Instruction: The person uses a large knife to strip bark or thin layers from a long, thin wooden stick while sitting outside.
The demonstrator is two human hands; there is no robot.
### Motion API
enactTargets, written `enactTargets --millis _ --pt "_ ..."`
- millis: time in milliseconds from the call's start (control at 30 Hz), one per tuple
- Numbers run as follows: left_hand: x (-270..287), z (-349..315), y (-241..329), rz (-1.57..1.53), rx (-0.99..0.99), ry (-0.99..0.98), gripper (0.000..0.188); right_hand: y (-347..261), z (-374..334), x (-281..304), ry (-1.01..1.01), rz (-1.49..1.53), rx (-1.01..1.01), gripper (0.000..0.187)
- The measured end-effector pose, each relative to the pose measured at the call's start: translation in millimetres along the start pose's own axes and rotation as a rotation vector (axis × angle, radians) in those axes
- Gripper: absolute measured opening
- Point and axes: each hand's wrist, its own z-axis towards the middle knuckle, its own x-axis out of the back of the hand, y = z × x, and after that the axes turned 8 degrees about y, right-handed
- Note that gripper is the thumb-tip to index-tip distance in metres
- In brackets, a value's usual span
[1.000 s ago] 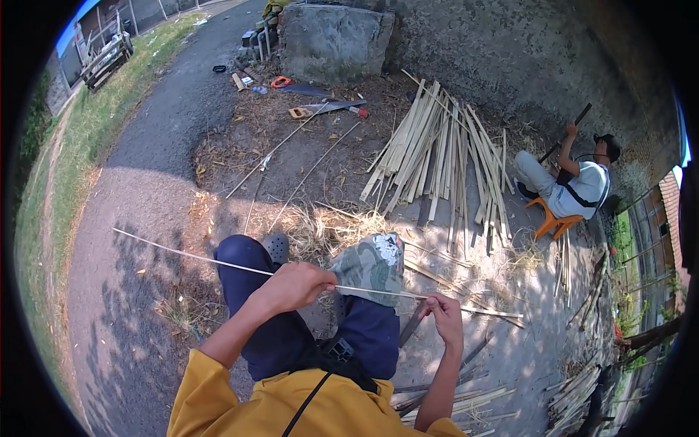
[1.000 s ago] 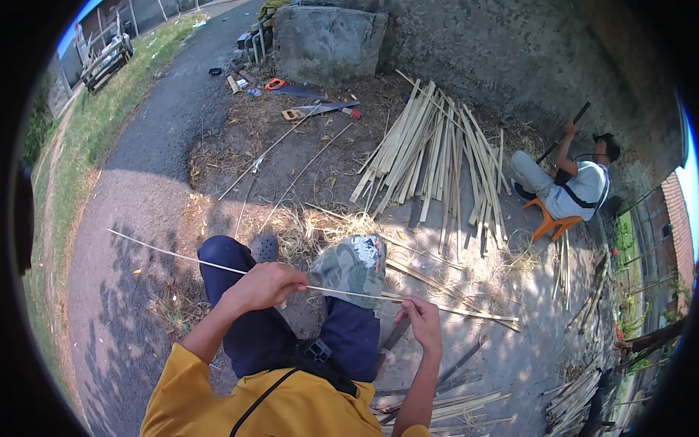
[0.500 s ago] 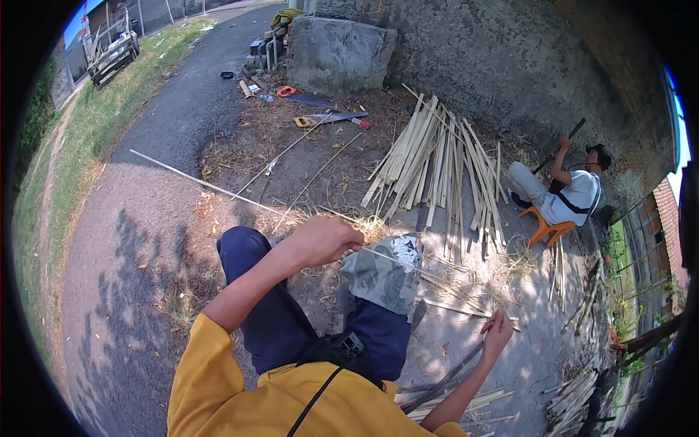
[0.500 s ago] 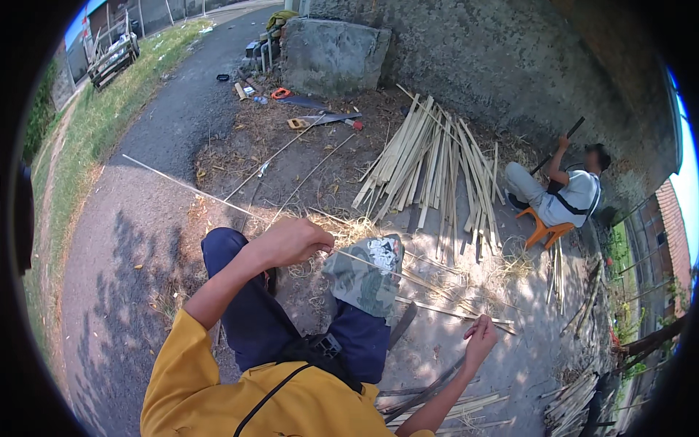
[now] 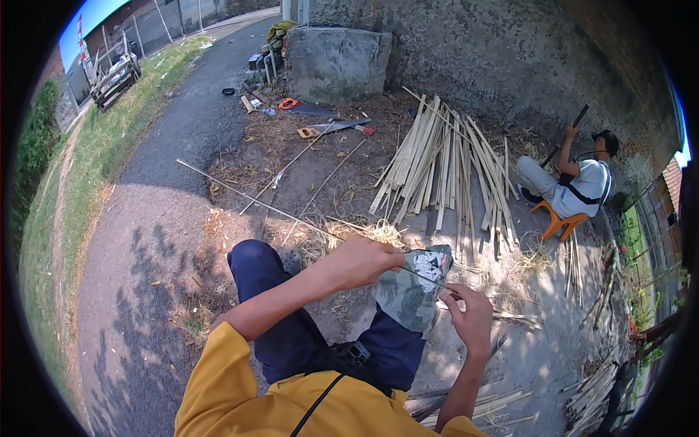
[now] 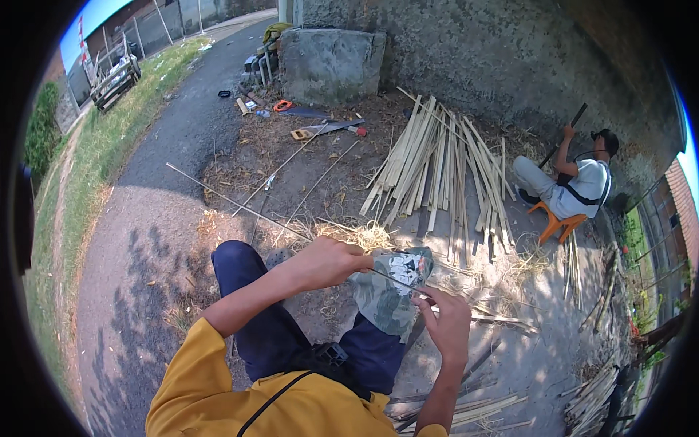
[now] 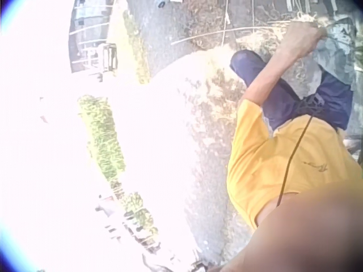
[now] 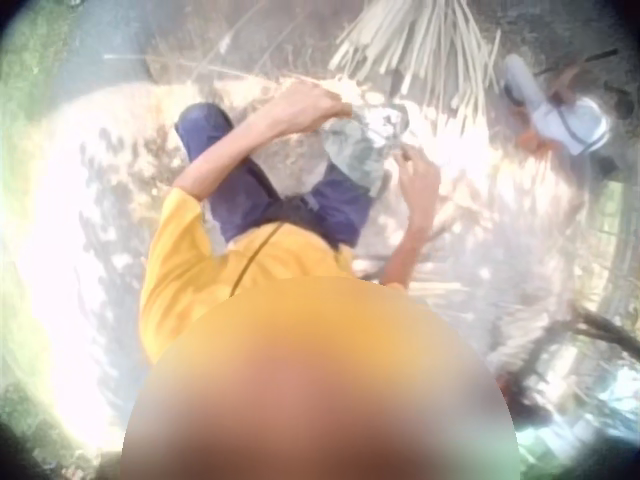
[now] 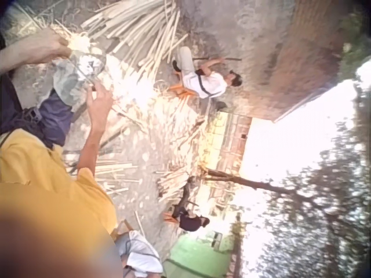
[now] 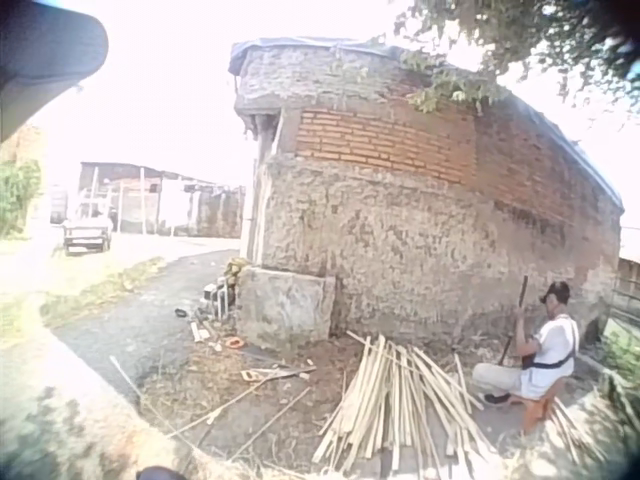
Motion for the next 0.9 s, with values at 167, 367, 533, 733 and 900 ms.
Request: enactTargets --millis 167,367,533,733,900 --pt "38.2 -7.3 -41.8 -0.130 0.085 0.061 0.081 56.9 -2.1 -1.2 0.087 0.131 -0.174 0.015" --pt "132.4 -66.2 -210.0 0.448 0.366 0.209 0.097 150.0 -16.5 29.4 0.102 0.179 -0.380 0.021" --pt "106.2 -151.3 -327.7 0.304 0.707 0.340 0.083 209.6 12.6 18.5 -0.037 0.430 -0.464 0.025" --pt "84.9 -148.5 -327.5 -1.405 0.817 1.400 0.096 190.5 82.6 24.6 -0.251 0.386 -0.381 0.025" --pt "87.5 -190.2 -347.1 -1.310 0.627 1.391 0.064 179.7 115.6 -0.4 -0.513 0.380 -0.343 0.025"
